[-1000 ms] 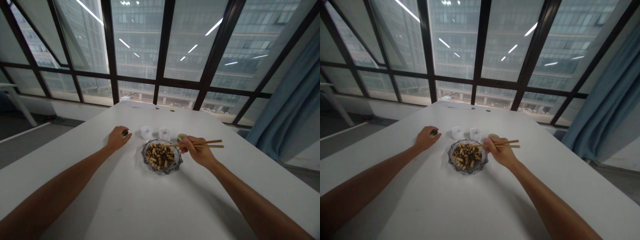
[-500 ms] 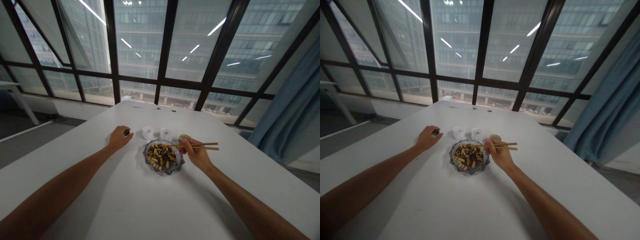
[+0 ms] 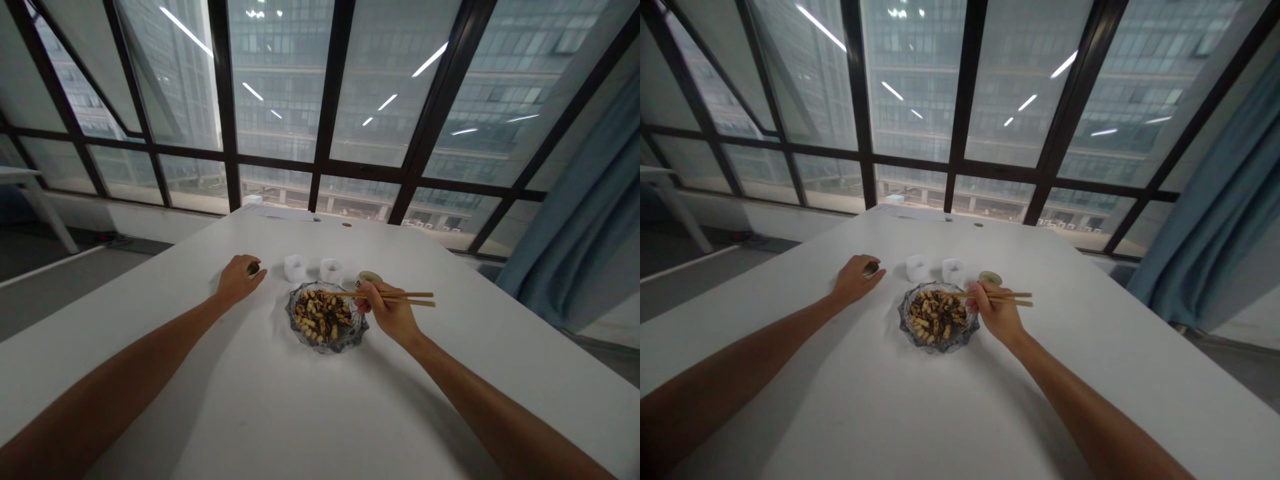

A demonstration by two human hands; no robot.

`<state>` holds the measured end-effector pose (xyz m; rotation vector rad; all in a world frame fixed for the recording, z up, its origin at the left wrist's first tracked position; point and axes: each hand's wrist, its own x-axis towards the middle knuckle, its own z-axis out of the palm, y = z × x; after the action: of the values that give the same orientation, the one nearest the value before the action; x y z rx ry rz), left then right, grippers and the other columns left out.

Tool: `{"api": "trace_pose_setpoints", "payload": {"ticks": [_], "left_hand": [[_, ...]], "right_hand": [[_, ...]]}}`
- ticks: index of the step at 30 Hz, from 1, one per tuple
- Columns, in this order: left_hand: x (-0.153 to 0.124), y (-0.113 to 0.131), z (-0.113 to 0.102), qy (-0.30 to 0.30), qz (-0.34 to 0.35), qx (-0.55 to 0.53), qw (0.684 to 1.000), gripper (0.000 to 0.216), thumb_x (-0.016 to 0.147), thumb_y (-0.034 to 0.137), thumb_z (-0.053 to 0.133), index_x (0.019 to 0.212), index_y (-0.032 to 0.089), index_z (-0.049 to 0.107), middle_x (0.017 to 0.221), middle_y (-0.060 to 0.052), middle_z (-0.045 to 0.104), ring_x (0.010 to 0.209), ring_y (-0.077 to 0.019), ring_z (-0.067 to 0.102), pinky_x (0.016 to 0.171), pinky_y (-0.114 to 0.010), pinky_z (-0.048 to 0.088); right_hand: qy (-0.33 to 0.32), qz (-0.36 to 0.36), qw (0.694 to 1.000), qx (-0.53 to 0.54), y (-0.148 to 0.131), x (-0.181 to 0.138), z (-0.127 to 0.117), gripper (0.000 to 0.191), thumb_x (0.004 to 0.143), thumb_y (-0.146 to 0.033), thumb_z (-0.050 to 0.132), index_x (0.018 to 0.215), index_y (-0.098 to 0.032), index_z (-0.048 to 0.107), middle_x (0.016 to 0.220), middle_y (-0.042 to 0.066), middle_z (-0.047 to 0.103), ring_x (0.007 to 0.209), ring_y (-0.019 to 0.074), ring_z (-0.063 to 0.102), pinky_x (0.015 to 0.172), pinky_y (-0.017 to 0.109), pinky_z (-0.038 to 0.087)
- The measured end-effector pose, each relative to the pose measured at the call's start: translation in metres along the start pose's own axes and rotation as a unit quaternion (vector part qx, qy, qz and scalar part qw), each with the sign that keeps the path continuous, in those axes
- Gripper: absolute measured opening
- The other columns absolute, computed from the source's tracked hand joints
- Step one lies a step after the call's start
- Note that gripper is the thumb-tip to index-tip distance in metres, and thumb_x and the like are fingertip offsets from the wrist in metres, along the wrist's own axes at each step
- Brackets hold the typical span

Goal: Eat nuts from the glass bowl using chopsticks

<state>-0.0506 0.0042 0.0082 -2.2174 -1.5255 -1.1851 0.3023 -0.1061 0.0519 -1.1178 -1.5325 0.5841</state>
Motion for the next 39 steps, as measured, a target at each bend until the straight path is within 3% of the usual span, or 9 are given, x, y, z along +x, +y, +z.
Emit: {"api": "trace_pose_setpoints", "payload": {"ticks": [8,15,18,21,24,27,30,34,39], "left_hand": [[0.000,0.000,0.000,0.008,0.001,-0.012,1.000,0.024,0.087,0.043,0.061,0.099,0.022,0.064,0.100,-0.008,0.071,0.100,-0.0269,0.063,0.094,-0.041,0.051],[-0.001,-0.003,0.005,0.029,-0.044,-0.060,0.997,0.042,0.083,0.043,0.066,0.117,0.022,0.057,0.112,-0.009,0.070,0.106,-0.0264,0.065,0.096,-0.041,0.052],[-0.001,-0.006,0.007,0.028,-0.083,-0.095,0.992,0.058,0.079,0.045,0.070,0.127,0.021,0.049,0.117,-0.009,0.069,0.104,-0.0250,0.067,0.094,-0.041,0.053],[-0.001,-0.006,0.007,0.012,-0.111,-0.103,0.988,0.062,0.077,0.048,0.072,0.127,0.022,0.047,0.112,-0.007,0.070,0.099,-0.0243,0.070,0.092,-0.041,0.054],[-0.001,-0.005,0.005,0.009,-0.117,-0.105,0.988,0.062,0.076,0.049,0.072,0.127,0.022,0.048,0.110,-0.007,0.071,0.099,-0.0240,0.070,0.092,-0.039,0.054],[0.000,-0.002,0.000,-0.013,-0.124,-0.081,0.989,0.059,0.078,0.049,0.071,0.127,0.023,0.050,0.112,-0.007,0.071,0.101,-0.0245,0.069,0.092,-0.039,0.053],[0.008,0.005,-0.007,-0.067,-0.105,-0.004,0.992,0.057,0.079,0.052,0.070,0.125,0.023,0.055,0.117,-0.009,0.070,0.109,-0.0303,0.066,0.095,-0.045,0.051],[0.024,0.030,-0.010,-0.105,-0.039,0.059,0.992,0.055,0.085,0.054,0.063,0.128,0.020,0.055,0.127,-0.013,0.066,0.119,-0.0344,0.060,0.103,-0.050,0.046],[0.041,0.067,0.007,-0.178,0.001,0.024,0.984,0.063,0.088,0.047,0.061,0.141,0.017,0.045,0.135,-0.016,0.060,0.125,-0.0328,0.057,0.103,-0.045,0.047]], "right_hand": [[0.088,0.106,0.977,0.162,-0.004,0.013,-0.008,0.062,0.070,-0.079,0.069,0.069,-0.016,0.065,0.051,0.005,0.066,0.038,0.0154,0.058,0.038,0.027,0.047],[0.083,0.126,0.969,0.196,0.001,0.019,-0.010,0.063,0.067,-0.078,0.073,0.070,-0.016,0.064,0.051,0.006,0.066,0.037,0.0149,0.057,0.038,0.027,0.048],[0.086,0.055,0.985,0.141,-0.006,0.014,-0.011,0.058,0.081,-0.074,0.062,0.072,-0.017,0.065,0.053,0.006,0.067,0.038,0.0160,0.058,0.040,0.029,0.049],[0.056,-0.104,0.993,-0.022,-0.014,0.005,-0.017,0.053,0.095,-0.064,0.050,0.074,-0.019,0.068,0.058,0.005,0.070,0.045,0.0167,0.063,0.046,0.028,0.052],[-0.019,-0.294,0.938,-0.183,-0.021,-0.001,-0.025,0.047,0.100,-0.055,0.048,0.076,-0.022,0.072,0.063,0.005,0.073,0.058,0.0173,0.069,0.057,0.028,0.055],[-0.046,-0.376,0.896,-0.230,-0.024,-0.003,-0.028,0.045,0.102,-0.048,0.044,0.078,-0.023,0.072,0.067,0.005,0.074,0.060,0.0169,0.070,0.059,0.027,0.055],[-0.022,-0.316,0.922,-0.222,-0.025,-0.002,-0.026,0.050,0.103,-0.050,0.042,0.073,-0.022,0.070,0.061,0.003,0.072,0.054,0.0156,0.068,0.054,0.026,0.053],[0.035,-0.165,0.982,-0.081,-0.027,0.004,-0.020,0.054,0.098,-0.061,0.046,0.073,-0.019,0.069,0.058,0.004,0.070,0.046,0.0157,0.065,0.045,0.026,0.052],[0.098,-0.036,0.990,0.095,-0.027,0.014,-0.017,0.057,0.084,-0.072,0.061,0.068,-0.018,0.065,0.051,0.005,0.067,0.038,0.0159,0.058,0.038,0.028,0.049]]}}
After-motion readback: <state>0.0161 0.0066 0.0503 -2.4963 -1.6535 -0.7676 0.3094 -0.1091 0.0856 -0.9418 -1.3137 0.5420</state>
